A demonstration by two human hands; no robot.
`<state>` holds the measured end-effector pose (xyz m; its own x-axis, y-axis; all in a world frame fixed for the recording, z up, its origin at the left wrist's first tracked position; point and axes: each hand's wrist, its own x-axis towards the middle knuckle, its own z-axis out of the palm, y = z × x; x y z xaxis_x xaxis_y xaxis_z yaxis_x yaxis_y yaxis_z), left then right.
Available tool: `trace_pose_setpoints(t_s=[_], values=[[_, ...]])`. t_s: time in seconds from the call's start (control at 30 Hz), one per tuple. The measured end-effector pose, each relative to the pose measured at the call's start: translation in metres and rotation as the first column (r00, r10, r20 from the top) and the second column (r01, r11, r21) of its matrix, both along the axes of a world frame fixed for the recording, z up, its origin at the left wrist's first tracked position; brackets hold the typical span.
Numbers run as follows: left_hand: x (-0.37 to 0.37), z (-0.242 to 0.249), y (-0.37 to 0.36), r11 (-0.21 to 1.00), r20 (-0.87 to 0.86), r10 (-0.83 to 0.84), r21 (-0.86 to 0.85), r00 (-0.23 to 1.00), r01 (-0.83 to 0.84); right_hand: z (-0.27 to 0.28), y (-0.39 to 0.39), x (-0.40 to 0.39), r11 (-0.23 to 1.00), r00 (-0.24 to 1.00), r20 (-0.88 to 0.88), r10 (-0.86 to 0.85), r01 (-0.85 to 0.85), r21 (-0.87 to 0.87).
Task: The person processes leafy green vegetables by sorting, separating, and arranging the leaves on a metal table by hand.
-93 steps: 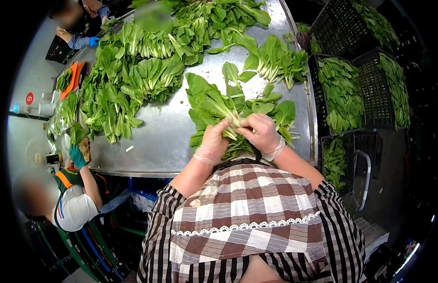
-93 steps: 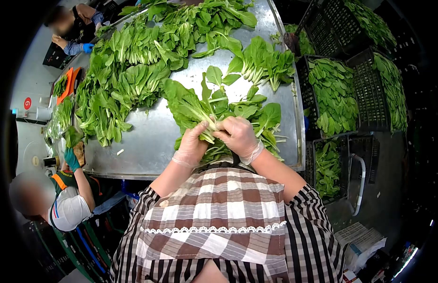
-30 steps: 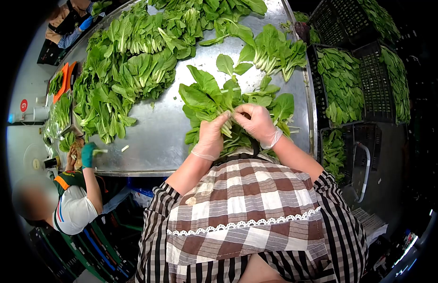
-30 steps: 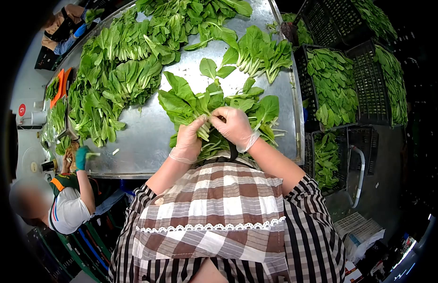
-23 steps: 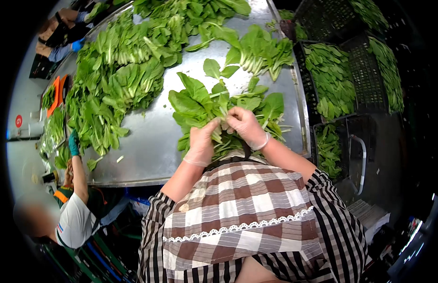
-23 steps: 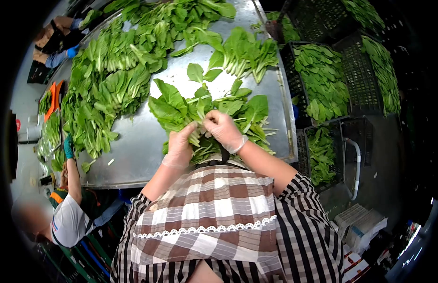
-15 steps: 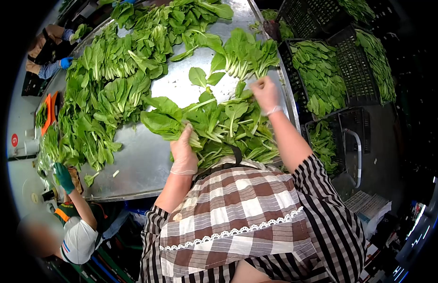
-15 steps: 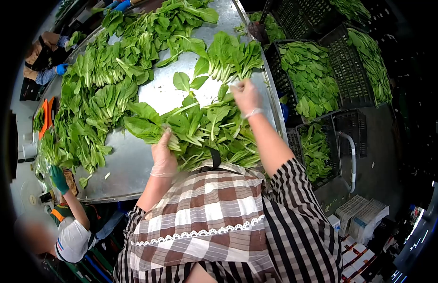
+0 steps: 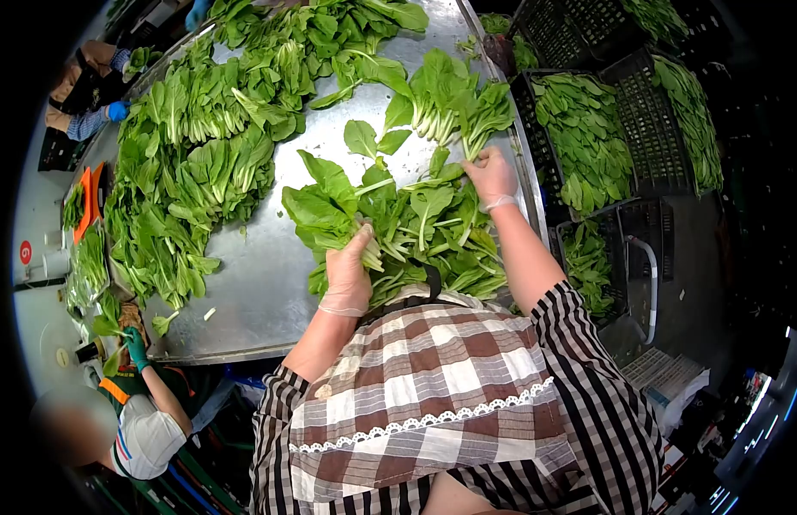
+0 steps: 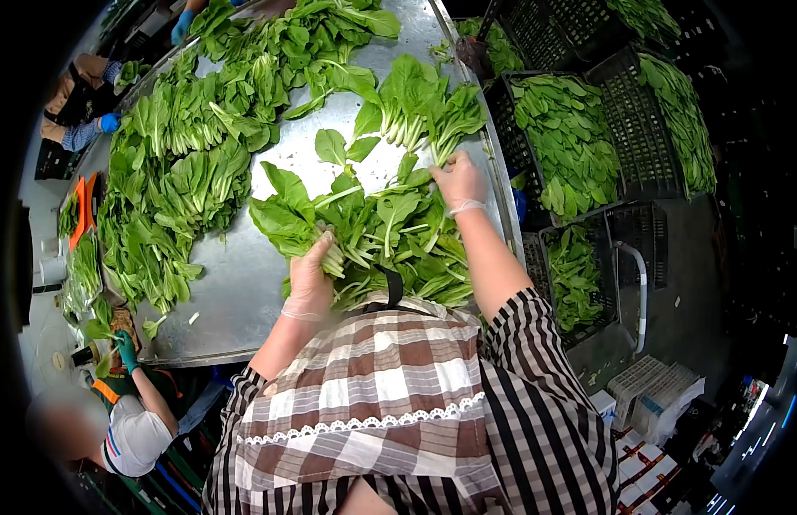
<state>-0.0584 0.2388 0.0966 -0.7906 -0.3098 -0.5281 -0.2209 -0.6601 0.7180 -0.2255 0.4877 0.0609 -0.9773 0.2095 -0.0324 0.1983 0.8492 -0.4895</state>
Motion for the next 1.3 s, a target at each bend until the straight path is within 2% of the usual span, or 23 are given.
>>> trace_pose_setpoints(t_s=[0.1,0.13,0.17,0.2,0.27,0.3,0.4,0.5,0.57,0.63,0.67,0.7,0.77,0.8,0.93,1.03,1.13,1.23,1.3], values=[[0.001,0.004,0.002,1.0,-0.03,-0.01,-0.014,1.0,0.009,-0.013,0.004,-0.005,0.999,1.0,-0.009,0.001,-0.001,0.033],[0.002,0.006,0.002,1.0,-0.038,0.002,-0.011,0.999,-0.002,-0.016,0.007,-0.004,0.971,0.998,0.03,-0.062,0.067,-0.228],[0.003,0.008,0.001,1.0,-0.045,0.015,-0.007,0.999,-0.015,-0.012,0.006,0.002,0.872,0.99,0.085,-0.109,0.136,-0.47],[0.002,0.007,0.0,1.0,-0.047,0.018,-0.007,0.999,-0.018,-0.01,0.005,0.008,0.711,0.978,0.155,-0.136,0.206,-0.672],[0.005,0.008,0.0,1.0,-0.051,0.026,-0.002,0.998,-0.027,0.013,0.001,0.032,0.513,0.956,0.288,-0.065,0.279,-0.812],[0.005,0.009,0.0,1.0,-0.05,0.018,0.016,0.999,-0.017,0.028,-0.004,0.046,0.402,0.938,0.346,-0.018,0.323,-0.856],[0.005,0.013,0.002,0.998,-0.044,-0.007,0.062,0.999,0.009,0.048,-0.024,0.087,0.281,0.943,0.32,0.087,0.285,-0.917],[0.005,0.02,0.005,0.998,-0.095,-0.015,0.053,0.995,0.02,0.052,-0.039,0.115,0.265,0.946,0.211,0.246,0.143,-0.953],[0.007,0.021,0.007,0.997,-0.116,-0.029,0.075,0.993,0.038,0.055,-0.054,0.127,0.196,0.947,0.157,0.28,0.103,-0.975],[0.009,0.025,0.007,0.992,-0.098,-0.067,0.099,0.993,0.077,0.057,-0.067,0.134,0.308,0.937,0.113,0.332,0.006,-0.952],[0.01,0.022,0.008,0.993,-0.142,-0.085,0.074,0.986,0.096,0.055,-0.071,0.137,0.418,0.93,0.065,0.363,-0.1,-0.903],[0.011,0.021,0.007,0.988,-0.116,-0.116,0.084,0.986,0.126,0.055,-0.075,0.139,0.516,0.917,0.023,0.398,-0.203,-0.832],[0.013,0.02,0.006,0.976,-0.066,-0.18,0.111,0.981,0.186,0.062,-0.079,0.136,0.666,0.802,-0.268,0.534,-0.595,-0.451],[0.014,0.019,0.007,0.981,-0.057,-0.168,0.089,0.984,0.173,0.068,-0.081,0.134,0.677,0.691,-0.369,0.622,-0.711,-0.189],[0.015,0.019,0.006,0.985,-0.075,-0.142,0.086,0.987,0.148,0.087,-0.092,0.138,0.68,0.693,-0.373,0.617,-0.708,-0.191],[0.014,0.012,0.004,0.987,-0.101,-0.116,0.104,0.988,0.126,0.08,-0.093,0.135,0.643,0.615,-0.491,0.617,-0.754,-0.137],[0.014,0.015,0.001,0.978,-0.102,-0.126,0.155,0.987,0.141,0.082,-0.092,0.135,0.623,0.589,-0.513,0.624,-0.772,-0.128],[0.014,0.009,-0.003,0.963,-0.12,-0.177,0.183,0.977,0.197,0.073,-0.096,0.14,0.572,0.848,-0.25,0.468,-0.506,-0.645],[0.013,0.013,-0.003,0.949,-0.158,-0.202,0.212,0.967,0.233,0.068,-0.095,0.135,0.474,0.889,-0.096,0.449,-0.327,-0.817]])
